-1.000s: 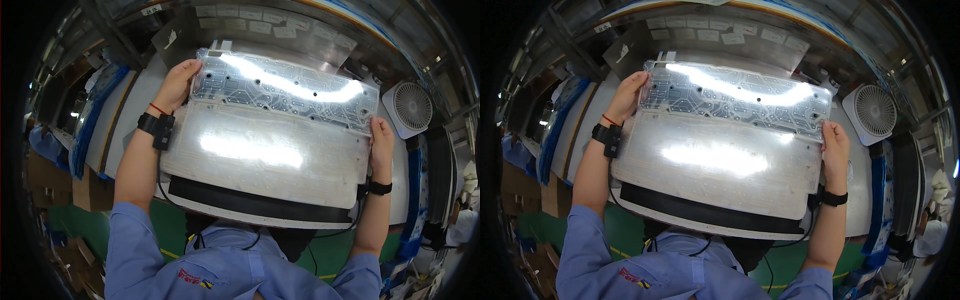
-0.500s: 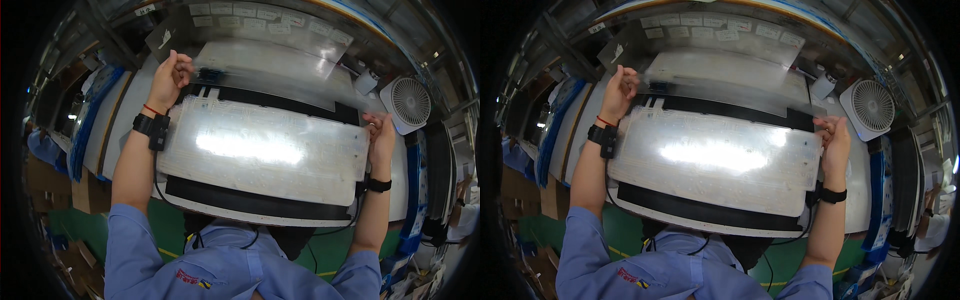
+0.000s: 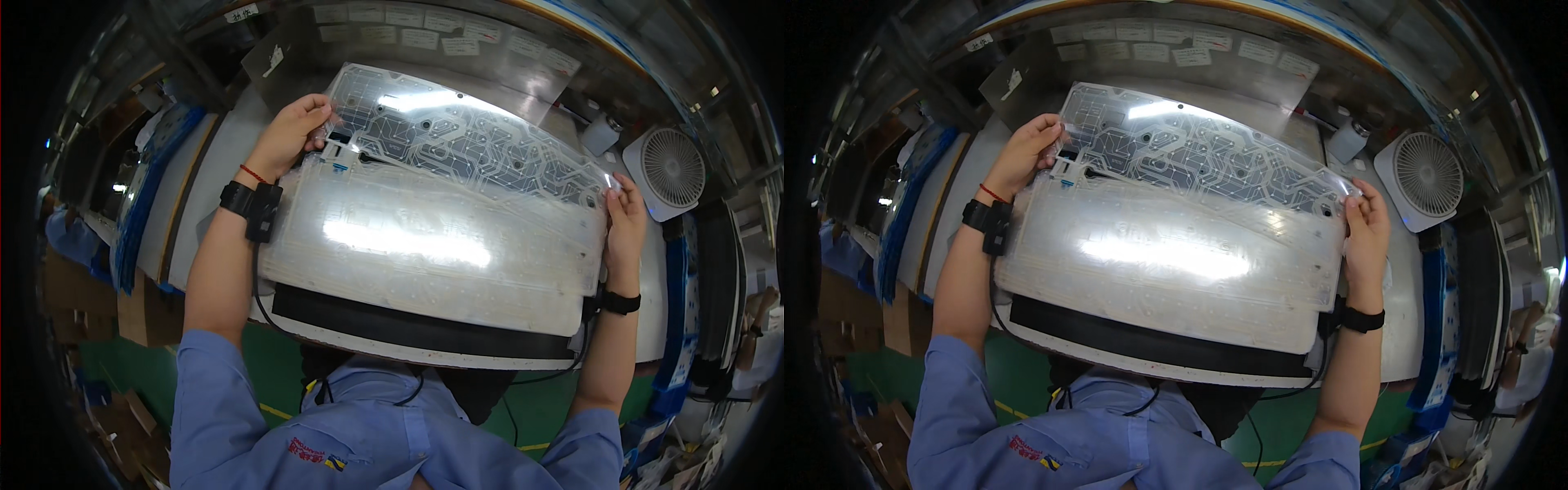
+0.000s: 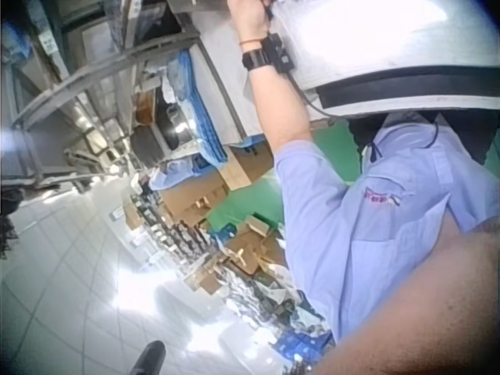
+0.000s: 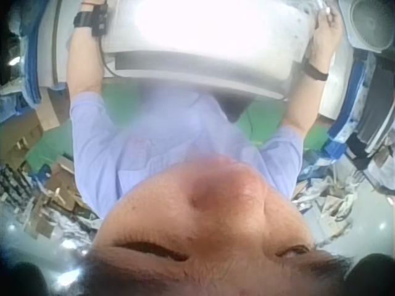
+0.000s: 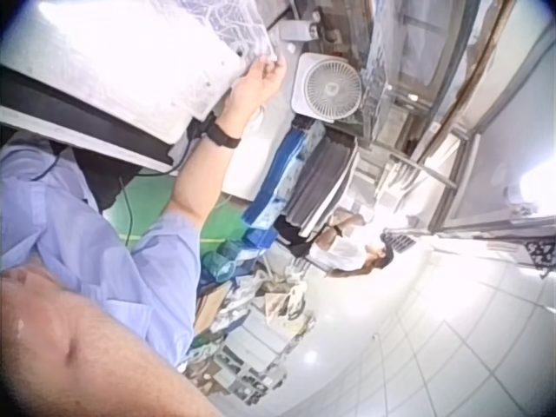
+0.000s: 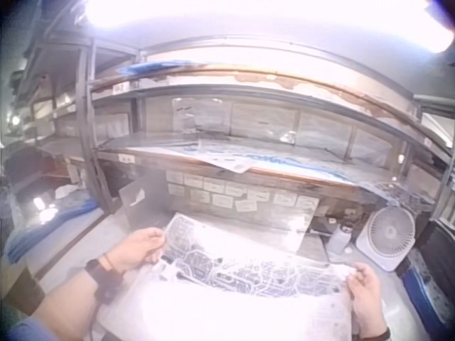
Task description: Inspecting and aligning a flexible keyboard membrane circuit on a workstation.
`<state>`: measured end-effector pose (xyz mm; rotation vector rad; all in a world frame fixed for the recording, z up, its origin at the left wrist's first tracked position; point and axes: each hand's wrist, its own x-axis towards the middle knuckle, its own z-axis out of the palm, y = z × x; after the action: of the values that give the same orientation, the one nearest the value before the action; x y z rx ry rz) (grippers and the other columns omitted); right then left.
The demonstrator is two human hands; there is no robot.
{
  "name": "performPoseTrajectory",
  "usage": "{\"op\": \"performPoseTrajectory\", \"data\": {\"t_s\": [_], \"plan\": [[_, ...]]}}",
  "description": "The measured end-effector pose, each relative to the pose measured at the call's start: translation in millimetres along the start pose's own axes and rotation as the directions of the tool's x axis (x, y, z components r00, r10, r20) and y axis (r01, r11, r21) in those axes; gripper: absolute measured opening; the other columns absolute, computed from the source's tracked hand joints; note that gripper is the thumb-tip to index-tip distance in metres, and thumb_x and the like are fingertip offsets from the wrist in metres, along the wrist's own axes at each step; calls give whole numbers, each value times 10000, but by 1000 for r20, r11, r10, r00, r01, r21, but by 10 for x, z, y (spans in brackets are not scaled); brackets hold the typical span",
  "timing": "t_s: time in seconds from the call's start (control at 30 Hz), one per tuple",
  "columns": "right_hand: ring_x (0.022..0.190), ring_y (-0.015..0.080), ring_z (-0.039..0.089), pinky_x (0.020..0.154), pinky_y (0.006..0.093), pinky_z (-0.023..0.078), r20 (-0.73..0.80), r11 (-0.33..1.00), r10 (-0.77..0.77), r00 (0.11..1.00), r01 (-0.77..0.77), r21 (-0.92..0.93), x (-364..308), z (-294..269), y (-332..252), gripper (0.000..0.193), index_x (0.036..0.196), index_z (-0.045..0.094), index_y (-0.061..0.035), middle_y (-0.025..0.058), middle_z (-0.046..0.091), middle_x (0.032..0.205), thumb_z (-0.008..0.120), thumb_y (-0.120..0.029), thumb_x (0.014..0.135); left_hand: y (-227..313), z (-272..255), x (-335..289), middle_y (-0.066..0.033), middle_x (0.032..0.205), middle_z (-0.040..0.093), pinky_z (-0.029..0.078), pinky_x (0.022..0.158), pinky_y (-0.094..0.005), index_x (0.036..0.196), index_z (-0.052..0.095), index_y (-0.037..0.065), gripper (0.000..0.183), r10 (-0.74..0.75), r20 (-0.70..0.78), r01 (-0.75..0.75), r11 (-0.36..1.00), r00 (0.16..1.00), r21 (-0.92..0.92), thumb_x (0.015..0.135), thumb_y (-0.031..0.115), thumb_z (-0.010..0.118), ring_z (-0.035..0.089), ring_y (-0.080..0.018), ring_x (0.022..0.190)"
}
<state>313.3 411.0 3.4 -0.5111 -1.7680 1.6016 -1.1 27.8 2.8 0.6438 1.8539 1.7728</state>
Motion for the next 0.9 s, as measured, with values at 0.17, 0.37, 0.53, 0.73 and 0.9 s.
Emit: {"op": "performPoseTrajectory", "data": {"t_s": [0.17,0.37,0.53,0.73,0.9], "plan": [[839,65,555,764,184,429,37,1000,-14,999,13,16,-16,22,-37,299,1233,481,30,29,614,941,499,-56,947,-39,-40,-4,-45,906,623,395,495,-142,1109,525,27,214,-13,12,13,999,1000,-30,965,182,494,475,-18,574],[818,62,554,755,181,429,46,998,-37,998,35,43,-20,21,-48,335,1263,465,30,26,615,933,504,-76,948,-56,-75,27,-44,919,616,397,515,-137,1118,525,18,216,-17,28,19,999,999,-43,967,168,491,475,-11,588],[757,41,525,675,168,407,75,995,73,995,-68,-78,-23,6,-93,437,1320,430,27,15,615,920,533,-167,942,-127,-125,49,-62,975,617,419,585,-131,1208,491,-1,292,31,-48,-39,984,998,-173,976,175,474,485,-15,667],[722,29,501,628,160,387,168,951,176,970,-124,-283,-56,15,-126,434,1288,479,15,-22,583,876,592,-137,898,-48,-1,44,-198,1246,523,522,843,-246,1351,322,-74,455,46,-151,-97,931,988,-352,996,195,419,595,-189,1003],[728,34,501,648,163,398,384,941,213,899,-83,-328,-89,-11,-105,430,1225,533,16,-33,556,854,662,-44,819,-53,-78,29,-199,1276,500,511,888,-274,1368,280,-80,497,28,-68,-48,948,997,-313,1000,228,410,580,-213,1049]]}}
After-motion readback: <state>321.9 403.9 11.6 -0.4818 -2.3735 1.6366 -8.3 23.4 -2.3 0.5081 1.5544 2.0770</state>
